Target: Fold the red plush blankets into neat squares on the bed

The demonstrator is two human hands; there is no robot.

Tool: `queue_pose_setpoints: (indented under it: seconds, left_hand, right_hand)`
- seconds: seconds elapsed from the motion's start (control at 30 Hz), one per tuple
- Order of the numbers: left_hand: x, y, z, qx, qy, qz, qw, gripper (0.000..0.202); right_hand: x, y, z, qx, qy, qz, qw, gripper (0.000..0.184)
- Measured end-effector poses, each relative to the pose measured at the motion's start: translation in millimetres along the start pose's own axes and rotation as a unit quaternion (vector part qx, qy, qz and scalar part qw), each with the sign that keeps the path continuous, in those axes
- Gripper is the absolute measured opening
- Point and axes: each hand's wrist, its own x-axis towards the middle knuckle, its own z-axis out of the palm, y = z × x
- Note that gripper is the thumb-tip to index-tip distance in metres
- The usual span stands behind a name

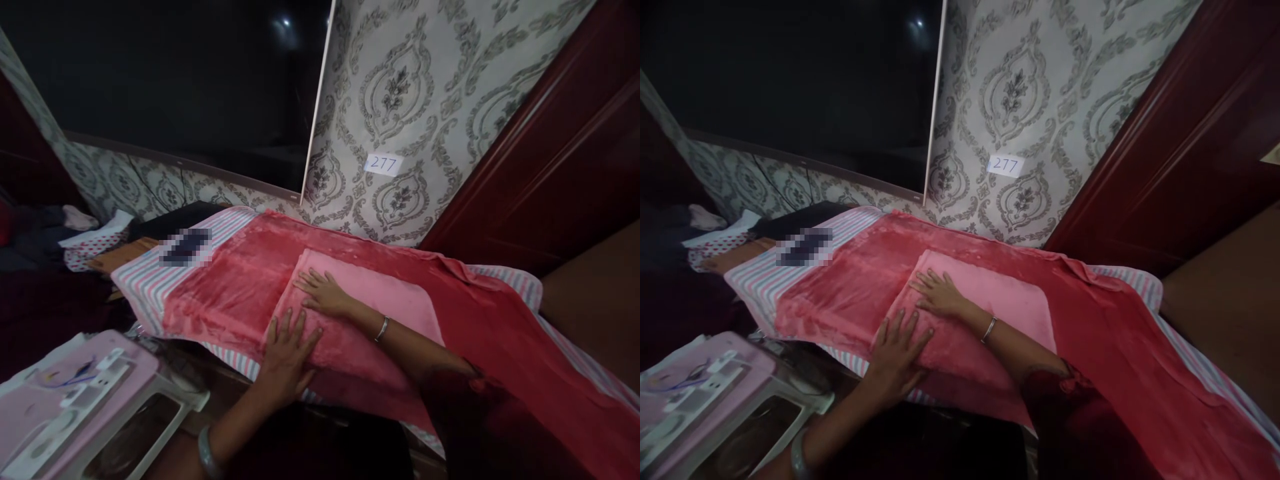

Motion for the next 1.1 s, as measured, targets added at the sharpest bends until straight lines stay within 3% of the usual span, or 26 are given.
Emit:
queue_pose_setpoints:
  seconds: [0.37, 0.6, 0.77, 0.93, 1.0, 1.1]
  left_hand:
    - [-6, 2, 17.5, -0.034, 0.060, -0.017, 0.997, 0.088]
    - [-7, 1, 22.5, -0.037, 0.062, -0.021, 0.997, 0.097]
    - [-4, -3, 22.9, -0.042, 0.072, -0.026, 0.996, 0.093]
    - [1, -10, 20.9, -0.025, 0.058, -0.011, 0.998, 0.094]
    - [3, -11, 18.6, -0.011, 0.051, -0.003, 0.999, 0.093]
    - [8, -9, 14.1, -0.003, 0.049, 0.004, 0.999, 0.092]
  right_hand:
    - [73, 51, 3, 0.050, 0.025, 0.144, 0.988, 0.063]
    - [77, 57, 14, 0.073, 0.064, 0.145, 0.985, 0.062]
    - [76, 49, 0, 0.084, 0.059, 0.155, 0.983, 0.062]
    - [48, 38, -29, 0.084, 0.060, 0.156, 0.982, 0.064]
    - [17, 37, -36, 0.087, 0.074, 0.143, 0.983, 0.065]
    - [-51, 37, -36, 0.098, 0.080, 0.136, 0.983, 0.063]
